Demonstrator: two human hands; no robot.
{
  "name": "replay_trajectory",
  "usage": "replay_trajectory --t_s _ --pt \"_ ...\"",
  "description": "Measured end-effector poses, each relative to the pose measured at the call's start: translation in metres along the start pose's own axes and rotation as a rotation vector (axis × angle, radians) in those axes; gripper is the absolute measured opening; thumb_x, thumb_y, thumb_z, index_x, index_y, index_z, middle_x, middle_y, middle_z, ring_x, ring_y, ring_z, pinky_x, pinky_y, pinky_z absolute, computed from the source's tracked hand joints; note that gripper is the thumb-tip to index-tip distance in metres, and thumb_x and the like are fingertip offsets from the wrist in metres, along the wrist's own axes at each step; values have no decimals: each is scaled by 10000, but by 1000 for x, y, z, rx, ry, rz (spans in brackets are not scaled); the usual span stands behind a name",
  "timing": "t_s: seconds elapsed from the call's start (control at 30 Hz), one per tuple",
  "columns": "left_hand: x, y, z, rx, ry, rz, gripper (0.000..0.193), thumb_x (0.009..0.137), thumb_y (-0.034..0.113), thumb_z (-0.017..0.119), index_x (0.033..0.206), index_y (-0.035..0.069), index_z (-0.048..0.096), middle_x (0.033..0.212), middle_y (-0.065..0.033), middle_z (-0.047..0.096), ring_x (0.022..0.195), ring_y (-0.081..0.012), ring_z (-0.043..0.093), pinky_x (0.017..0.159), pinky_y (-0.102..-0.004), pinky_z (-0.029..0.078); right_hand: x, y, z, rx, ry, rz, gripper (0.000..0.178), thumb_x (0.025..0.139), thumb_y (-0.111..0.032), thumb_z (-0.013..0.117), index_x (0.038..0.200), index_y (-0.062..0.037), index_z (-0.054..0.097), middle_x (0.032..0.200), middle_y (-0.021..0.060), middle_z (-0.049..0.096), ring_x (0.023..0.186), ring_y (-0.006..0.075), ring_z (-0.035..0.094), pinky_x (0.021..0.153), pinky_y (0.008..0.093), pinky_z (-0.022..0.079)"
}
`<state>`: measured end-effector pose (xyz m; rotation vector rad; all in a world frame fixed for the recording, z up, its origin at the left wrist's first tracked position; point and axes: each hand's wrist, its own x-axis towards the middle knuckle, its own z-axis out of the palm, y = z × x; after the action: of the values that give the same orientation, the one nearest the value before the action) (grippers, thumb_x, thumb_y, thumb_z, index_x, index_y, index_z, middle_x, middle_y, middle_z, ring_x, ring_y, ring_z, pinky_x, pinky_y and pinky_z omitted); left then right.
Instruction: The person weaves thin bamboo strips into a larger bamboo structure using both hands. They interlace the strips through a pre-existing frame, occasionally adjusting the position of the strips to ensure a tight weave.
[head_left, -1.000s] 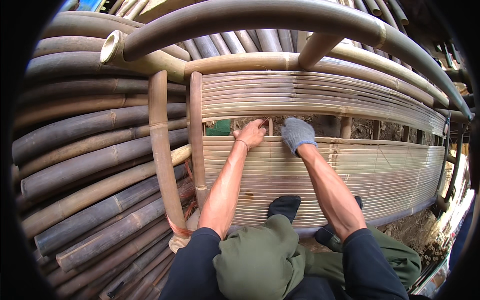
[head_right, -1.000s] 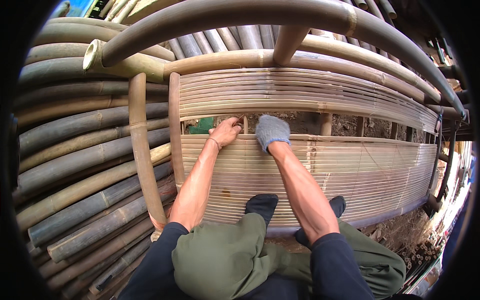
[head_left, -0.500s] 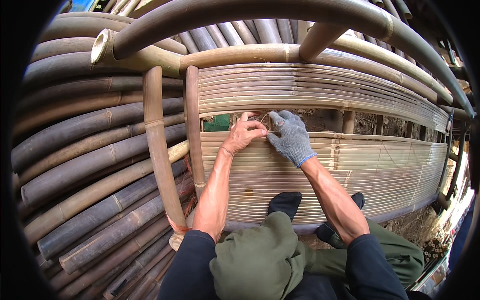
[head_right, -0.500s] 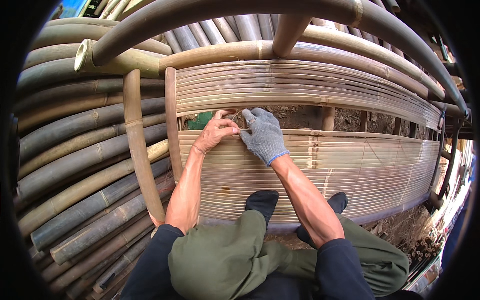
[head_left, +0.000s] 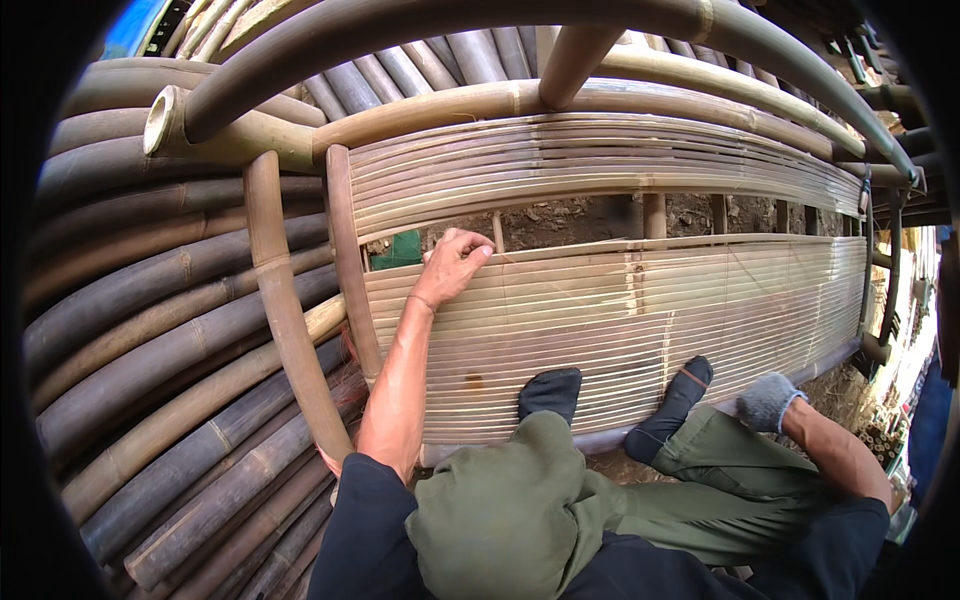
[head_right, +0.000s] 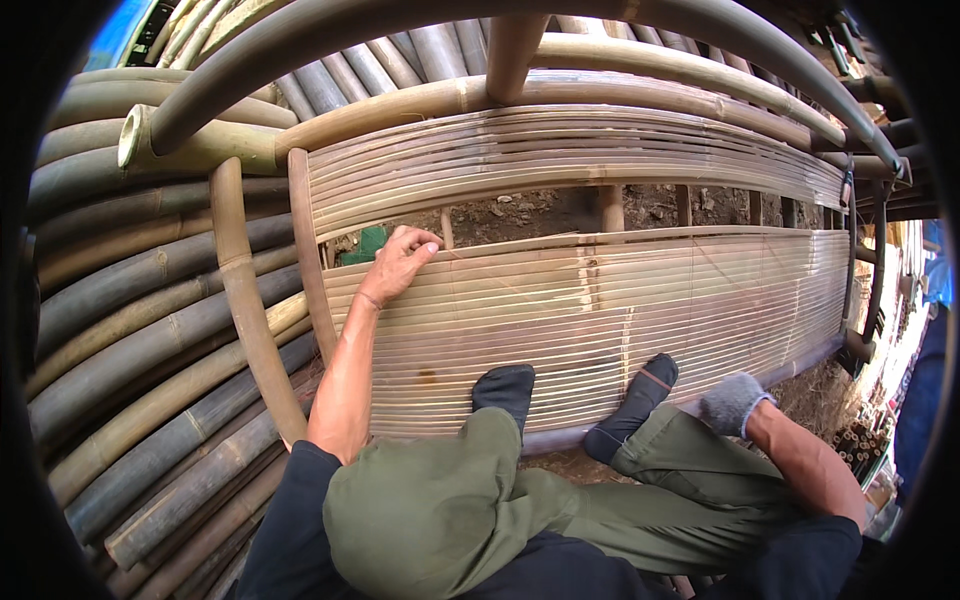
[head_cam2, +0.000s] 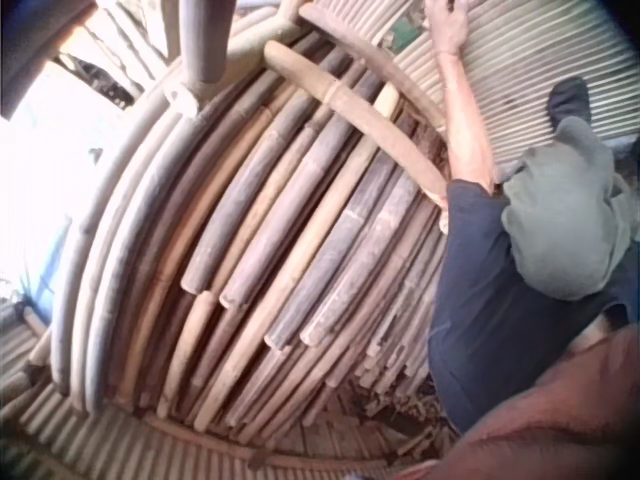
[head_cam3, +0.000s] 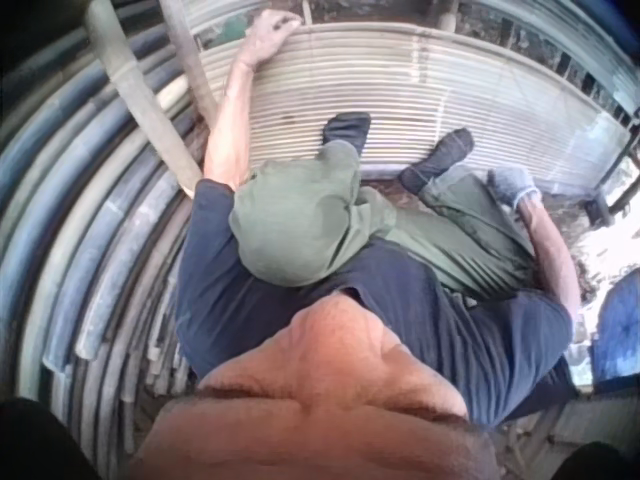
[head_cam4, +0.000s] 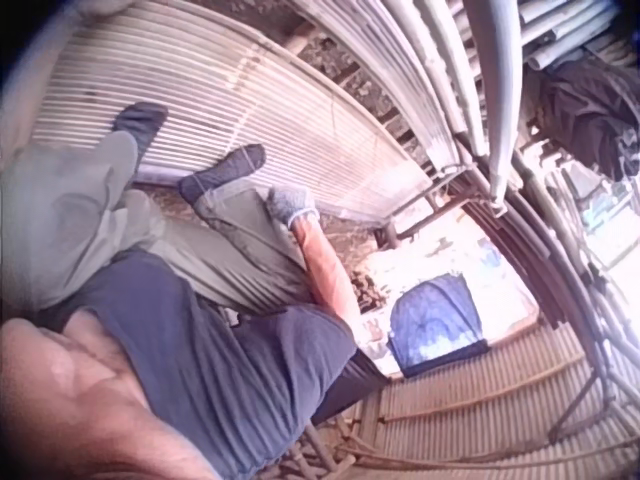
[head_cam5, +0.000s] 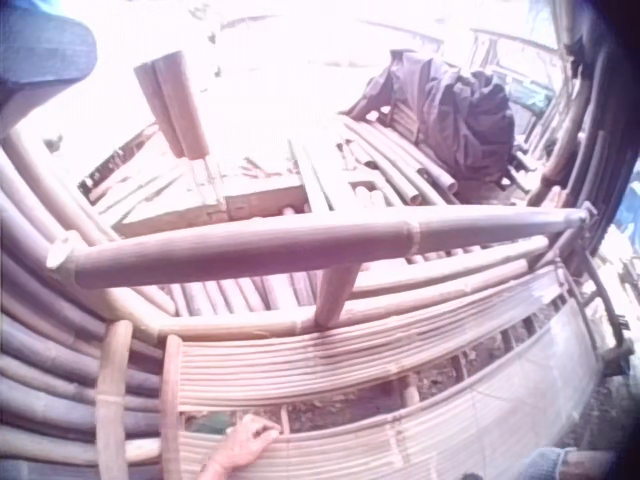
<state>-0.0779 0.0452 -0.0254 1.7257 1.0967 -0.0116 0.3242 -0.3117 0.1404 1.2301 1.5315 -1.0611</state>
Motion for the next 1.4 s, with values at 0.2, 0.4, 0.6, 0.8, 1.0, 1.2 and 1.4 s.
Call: replay_trajectory --t_s 0.2,0.4,0.6,0.8,1.0,1.2,1.4 --pt "3 5 30 345 70 77 314 973 399 540 1014 160 739 948 -80 589 964 -291 529 859 -458 318 -9 46 49 -178 -23 693 348 836 -181 605 1158 -62 654 1071 133 664 909 298 687 683 429 530" --pt "4 20 7 366 -142 -102 367 985 437 493 1042 167 735 975 -121 647 1039 -318 564 856 -460 322 98 -65 -136 165 967 139 284 838 -212 648 1078 -81 571 962 129 585 886 310 600 738 443 479" --pt "1 18 18 354 -43 -63 383 982 459 471 1022 185 735 1002 -134 659 1057 -316 565 856 -479 346 187 -173 -219 298 1214 170 251 848 -332 639 865 -82 655 859 137 618 848 313 619 729 453 484" --pt "10 15 22 406 -124 -69 414 975 474 432 1010 194 736 946 -143 712 991 -341 635 940 -487 344 204 -187 -232 428 1135 293 201 891 -216 537 832 -66 656 838 159 636 795 331 656 703 472 516" --pt "5 -10 26 318 12 0 433 998 490 381 1084 219 707 956 -103 718 996 -324 634 952 -468 325 156 -167 -250 1233 303 -56 393 926 -341 554 956 42 635 846 196 651 685 319 667 508 386 548" --pt "11 10 12 358 -185 -37 466 1011 473 348 917 176 694 870 -98 701 949 -333 628 899 -470 330 115 -125 -261 1102 1123 -365 262 945 -231 536 884 -33 698 957 138 684 1051 217 607 931 409 463" --pt "13 19 7 385 -284 -125 461 1008 428 328 997 197 726 1036 -128 711 1039 -352 624 976 -477 304 70 -99 -300 1682 830 -400 480 1028 -346 418 760 -37 670 689 100 670 443 127 534 561 371 540"
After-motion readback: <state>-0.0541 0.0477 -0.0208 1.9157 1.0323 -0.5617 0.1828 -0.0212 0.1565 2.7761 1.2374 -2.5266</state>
